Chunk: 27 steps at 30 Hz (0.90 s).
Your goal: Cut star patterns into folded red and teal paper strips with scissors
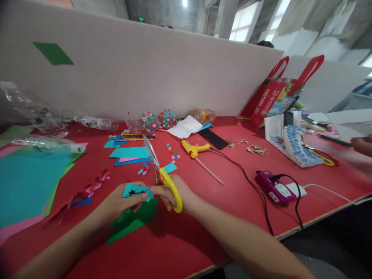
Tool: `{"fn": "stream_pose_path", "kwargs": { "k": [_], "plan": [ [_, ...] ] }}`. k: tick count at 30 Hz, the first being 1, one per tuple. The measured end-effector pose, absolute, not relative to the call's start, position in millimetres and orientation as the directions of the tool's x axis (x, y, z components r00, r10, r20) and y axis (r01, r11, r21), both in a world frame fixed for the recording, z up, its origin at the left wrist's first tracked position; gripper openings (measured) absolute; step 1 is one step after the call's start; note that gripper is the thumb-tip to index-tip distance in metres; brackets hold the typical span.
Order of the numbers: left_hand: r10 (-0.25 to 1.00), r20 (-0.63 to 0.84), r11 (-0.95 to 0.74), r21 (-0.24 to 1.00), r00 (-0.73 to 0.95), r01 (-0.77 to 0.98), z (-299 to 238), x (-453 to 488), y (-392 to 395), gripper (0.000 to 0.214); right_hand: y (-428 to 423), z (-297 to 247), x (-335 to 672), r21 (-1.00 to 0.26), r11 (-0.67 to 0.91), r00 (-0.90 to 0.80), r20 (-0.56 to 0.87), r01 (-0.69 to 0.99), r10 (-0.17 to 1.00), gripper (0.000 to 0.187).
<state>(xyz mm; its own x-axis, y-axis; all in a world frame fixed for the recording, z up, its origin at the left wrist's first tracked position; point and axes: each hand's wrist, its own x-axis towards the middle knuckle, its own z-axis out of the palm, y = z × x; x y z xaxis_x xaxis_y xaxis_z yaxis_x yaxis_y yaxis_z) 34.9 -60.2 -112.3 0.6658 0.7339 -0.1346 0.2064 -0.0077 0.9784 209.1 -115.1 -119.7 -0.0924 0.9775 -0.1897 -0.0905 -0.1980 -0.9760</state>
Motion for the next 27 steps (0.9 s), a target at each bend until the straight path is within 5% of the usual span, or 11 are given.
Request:
{"fn": "stream_pose_path", "kwargs": {
  "k": [4,10,20,27],
  "plan": [
    [0.748,-0.145,0.010,0.978,0.648,0.207,-114,35,-62,0.024,-120,-110,202,-0.966,-0.255,-0.089,-0.251,-0.037,0.964,0.015],
    [0.706,-0.237,0.220,0.969,0.668,0.111,-115,37,-64,0.017,-121,-116,200,-0.987,-0.148,0.029,-0.150,-0.069,0.988,0.027],
    [0.779,-0.153,0.184,0.983,0.608,0.012,-109,42,-72,0.011,-123,-132,198,-0.993,-0.087,0.079,-0.094,-0.079,0.992,0.028],
    [0.938,-0.047,0.131,0.965,0.342,-0.228,-95,27,-54,0.009,-127,-123,223,-0.985,-0.095,-0.092,-0.109,0.142,0.990,0.040]
  ]
}}
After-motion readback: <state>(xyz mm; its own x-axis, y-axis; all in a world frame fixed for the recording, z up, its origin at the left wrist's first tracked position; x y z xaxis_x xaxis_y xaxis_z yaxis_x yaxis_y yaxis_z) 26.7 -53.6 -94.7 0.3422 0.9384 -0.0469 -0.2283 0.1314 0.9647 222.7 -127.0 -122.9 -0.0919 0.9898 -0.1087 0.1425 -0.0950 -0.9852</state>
